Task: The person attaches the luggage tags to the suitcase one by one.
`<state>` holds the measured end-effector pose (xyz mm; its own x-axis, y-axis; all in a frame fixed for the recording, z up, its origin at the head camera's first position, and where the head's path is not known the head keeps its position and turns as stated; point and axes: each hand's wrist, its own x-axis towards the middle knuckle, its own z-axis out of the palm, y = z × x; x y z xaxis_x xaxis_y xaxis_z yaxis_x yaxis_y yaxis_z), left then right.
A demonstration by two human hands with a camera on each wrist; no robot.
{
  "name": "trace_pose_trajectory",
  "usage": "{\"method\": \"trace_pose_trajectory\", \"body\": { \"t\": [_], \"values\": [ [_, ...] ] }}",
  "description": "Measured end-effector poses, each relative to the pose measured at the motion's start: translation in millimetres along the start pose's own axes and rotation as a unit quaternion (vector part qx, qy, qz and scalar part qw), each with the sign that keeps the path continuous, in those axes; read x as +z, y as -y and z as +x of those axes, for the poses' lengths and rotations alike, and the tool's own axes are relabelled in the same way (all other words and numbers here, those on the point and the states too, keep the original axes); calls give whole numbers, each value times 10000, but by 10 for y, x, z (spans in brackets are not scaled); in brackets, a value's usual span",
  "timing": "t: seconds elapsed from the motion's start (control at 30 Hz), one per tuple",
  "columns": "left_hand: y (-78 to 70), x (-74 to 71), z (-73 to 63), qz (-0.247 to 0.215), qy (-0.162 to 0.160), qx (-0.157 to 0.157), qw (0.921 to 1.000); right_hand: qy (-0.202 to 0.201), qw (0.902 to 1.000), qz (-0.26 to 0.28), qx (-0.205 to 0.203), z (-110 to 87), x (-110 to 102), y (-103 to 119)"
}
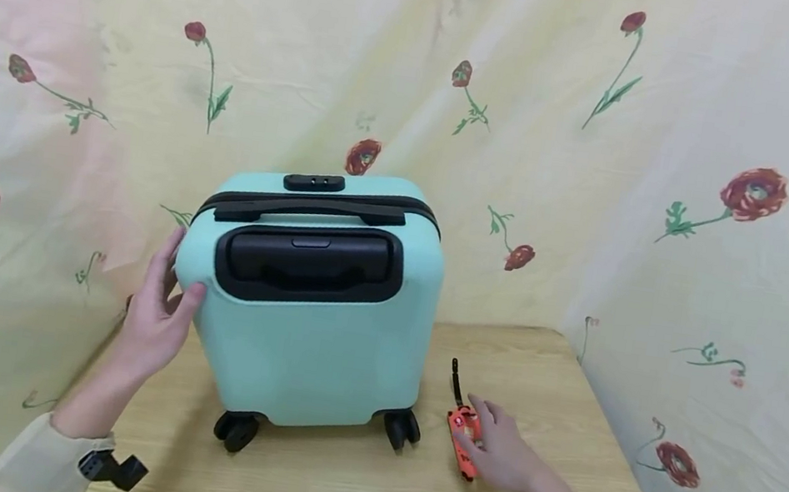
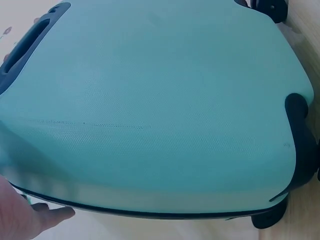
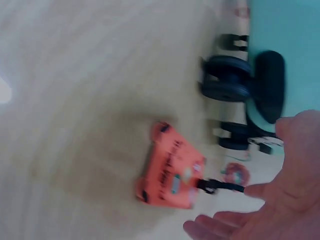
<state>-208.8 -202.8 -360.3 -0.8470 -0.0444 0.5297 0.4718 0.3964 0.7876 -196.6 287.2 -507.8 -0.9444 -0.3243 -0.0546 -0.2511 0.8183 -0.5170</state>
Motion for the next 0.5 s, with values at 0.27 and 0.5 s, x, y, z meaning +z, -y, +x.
{"method": "trace_pose_trajectory", "body": {
  "t": [0.27,0.5],
  "values": [
    [17,42,-4,-23,-113,216,9997,-368,9971,-600,274,1,367,-85],
    [16,34,-8,56,-204,283,9994,-925,9874,-1206,451,58,522,-141]
  ]
}}
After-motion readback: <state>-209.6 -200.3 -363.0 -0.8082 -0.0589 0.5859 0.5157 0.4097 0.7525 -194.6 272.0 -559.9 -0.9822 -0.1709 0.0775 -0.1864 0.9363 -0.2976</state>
